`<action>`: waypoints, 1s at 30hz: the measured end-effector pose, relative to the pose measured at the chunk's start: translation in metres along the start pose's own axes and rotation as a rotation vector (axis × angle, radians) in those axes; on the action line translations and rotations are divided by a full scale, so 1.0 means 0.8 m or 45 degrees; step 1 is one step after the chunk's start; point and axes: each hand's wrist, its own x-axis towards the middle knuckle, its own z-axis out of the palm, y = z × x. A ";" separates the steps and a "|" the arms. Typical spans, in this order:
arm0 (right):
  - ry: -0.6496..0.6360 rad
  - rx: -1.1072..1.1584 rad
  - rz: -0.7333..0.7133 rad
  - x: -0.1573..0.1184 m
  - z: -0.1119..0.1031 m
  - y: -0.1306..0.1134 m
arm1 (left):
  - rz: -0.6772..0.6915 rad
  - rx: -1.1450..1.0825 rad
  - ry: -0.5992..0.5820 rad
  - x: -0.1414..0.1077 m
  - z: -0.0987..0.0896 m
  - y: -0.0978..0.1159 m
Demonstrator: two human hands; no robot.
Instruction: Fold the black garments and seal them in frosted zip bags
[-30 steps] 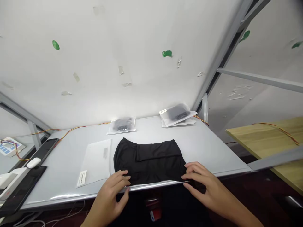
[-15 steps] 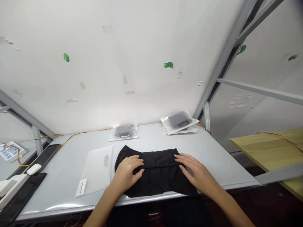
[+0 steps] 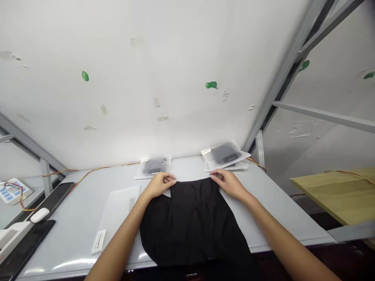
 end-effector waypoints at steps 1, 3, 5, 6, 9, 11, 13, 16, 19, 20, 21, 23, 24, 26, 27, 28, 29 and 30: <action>0.012 -0.006 0.006 0.003 0.002 0.005 | -0.008 -0.006 0.013 0.005 0.002 -0.008; 0.026 -0.028 0.016 0.000 0.003 0.013 | -0.024 -0.017 0.036 0.005 0.006 -0.020; 0.023 -0.065 0.010 -0.009 0.002 0.017 | -0.036 -0.026 0.037 0.000 0.006 -0.026; 0.016 -0.086 0.002 -0.013 0.001 0.018 | -0.042 -0.029 0.027 -0.003 0.006 -0.026; -0.006 -0.128 -0.005 -0.017 -0.001 0.020 | -0.048 -0.027 -0.007 -0.005 0.002 -0.025; -0.020 -0.125 0.005 -0.017 -0.001 0.021 | -0.043 -0.018 -0.015 -0.004 0.000 -0.023; -0.023 -0.108 0.018 -0.016 -0.001 0.021 | -0.037 -0.007 -0.018 -0.004 0.000 -0.022; -0.022 -0.068 0.049 -0.016 -0.001 0.018 | -0.034 0.000 -0.026 -0.005 0.000 -0.022; -0.013 0.066 0.113 -0.014 -0.002 0.013 | -0.029 -0.004 -0.040 -0.004 -0.001 -0.022; -0.011 0.118 0.137 -0.013 -0.003 0.012 | -0.024 -0.007 -0.049 -0.002 -0.002 -0.021; -0.012 0.166 0.158 -0.011 -0.004 0.010 | -0.017 -0.010 -0.062 0.000 -0.003 -0.021; -0.024 0.238 0.180 -0.006 -0.009 0.007 | 0.002 -0.009 -0.087 0.006 -0.007 -0.017; -0.031 0.264 0.179 -0.004 -0.013 0.004 | 0.012 -0.006 -0.091 0.009 -0.010 -0.014; -0.039 0.314 0.172 -0.002 -0.023 -0.003 | 0.036 0.009 -0.081 0.014 -0.016 -0.006; -0.044 0.331 0.169 -0.002 -0.029 -0.008 | 0.050 0.019 -0.072 0.016 -0.019 0.000; -0.051 0.344 0.167 -0.004 -0.036 -0.014 | 0.065 0.030 -0.063 0.016 -0.023 0.008; -0.062 0.356 0.167 -0.006 -0.042 -0.020 | 0.080 0.042 -0.057 0.014 -0.026 0.016; -0.075 0.371 0.166 -0.011 -0.049 -0.026 | 0.097 0.054 -0.054 0.010 -0.030 0.025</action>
